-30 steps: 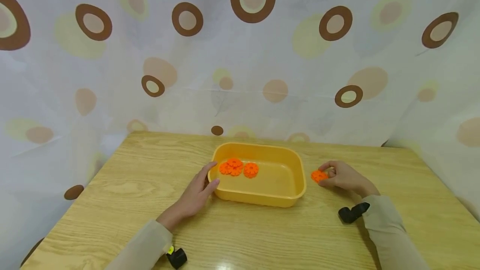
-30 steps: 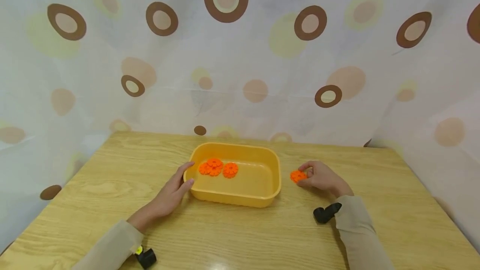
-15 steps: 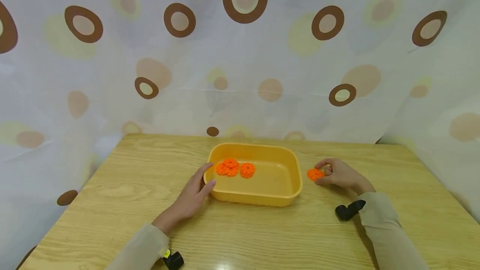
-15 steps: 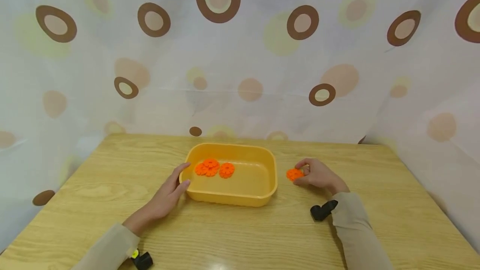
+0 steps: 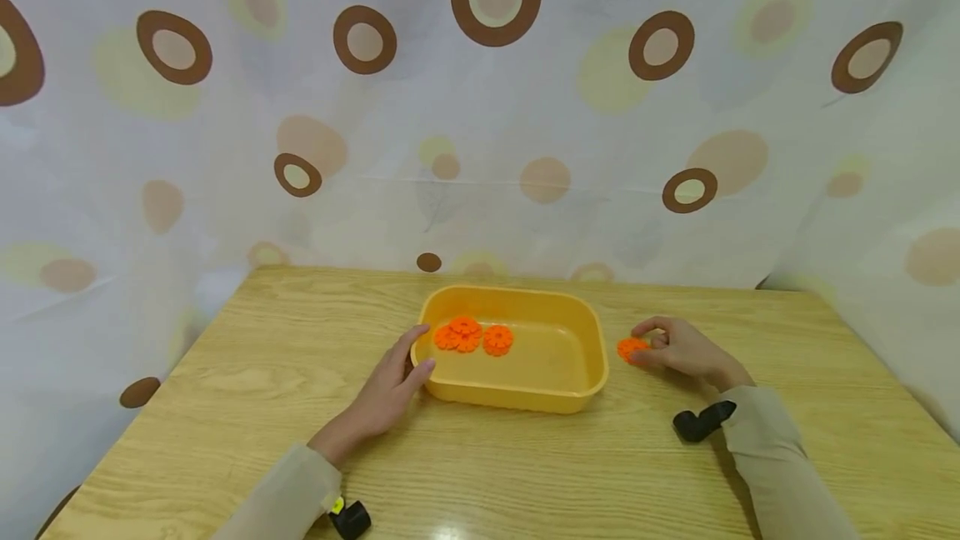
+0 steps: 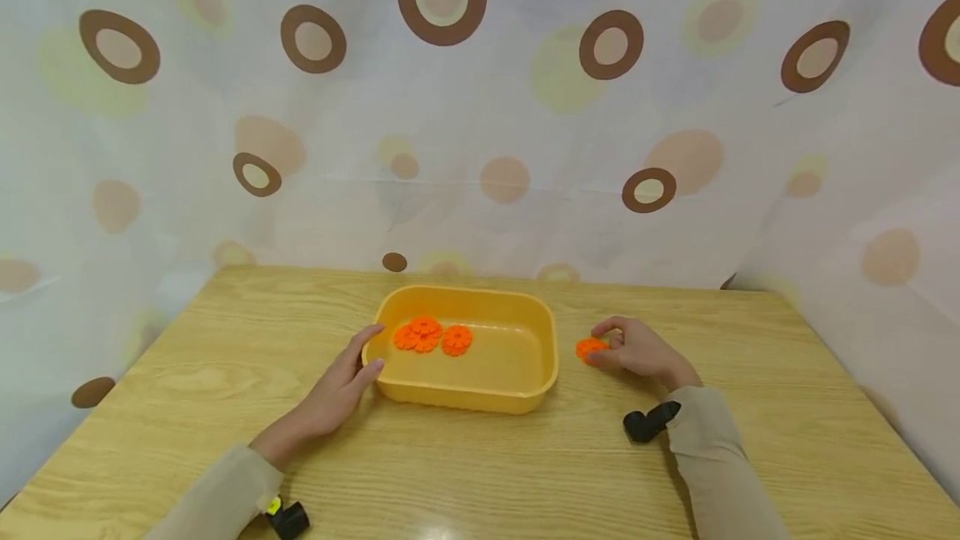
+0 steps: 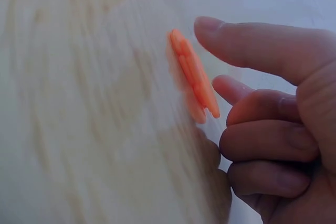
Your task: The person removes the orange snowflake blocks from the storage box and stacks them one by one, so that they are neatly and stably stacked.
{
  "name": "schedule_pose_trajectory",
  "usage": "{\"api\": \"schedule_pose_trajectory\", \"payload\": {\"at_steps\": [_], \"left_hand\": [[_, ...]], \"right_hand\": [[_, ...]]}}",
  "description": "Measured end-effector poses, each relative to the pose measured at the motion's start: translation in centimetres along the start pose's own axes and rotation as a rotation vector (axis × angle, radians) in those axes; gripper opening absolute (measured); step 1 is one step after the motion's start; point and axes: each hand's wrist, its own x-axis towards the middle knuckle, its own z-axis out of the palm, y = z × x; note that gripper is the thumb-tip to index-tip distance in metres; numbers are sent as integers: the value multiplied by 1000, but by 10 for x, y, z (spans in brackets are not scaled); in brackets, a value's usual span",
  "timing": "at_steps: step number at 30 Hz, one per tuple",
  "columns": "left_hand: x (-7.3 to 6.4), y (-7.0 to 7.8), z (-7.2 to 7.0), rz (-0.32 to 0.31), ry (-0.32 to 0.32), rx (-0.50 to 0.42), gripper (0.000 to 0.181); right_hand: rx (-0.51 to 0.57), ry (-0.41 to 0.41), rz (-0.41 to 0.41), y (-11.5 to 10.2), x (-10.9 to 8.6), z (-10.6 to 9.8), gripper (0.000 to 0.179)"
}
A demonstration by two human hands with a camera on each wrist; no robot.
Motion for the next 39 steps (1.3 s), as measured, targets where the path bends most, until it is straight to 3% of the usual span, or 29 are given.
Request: {"api": "schedule_pose_trajectory", "payload": {"at_steps": [11, 20, 29, 34, 39], "left_hand": [[1, 1, 3, -4, 19, -2, 53], [-1, 1, 3, -14, 22, 8, 53], [-5, -2, -3, -22, 18, -14, 54], [-2, -3, -1, 11, 7, -13, 54], [-1, -3, 1, 4, 15, -20, 54]], "right_hand": [[-94, 45, 16, -5, 0, -5, 44], [23, 103, 64, -11, 1, 0, 49], [76, 110, -22, -28, 6, 7, 48], [108, 111, -57, -37, 4, 4, 44], [101, 100, -106, -50, 7, 3, 40]]}}
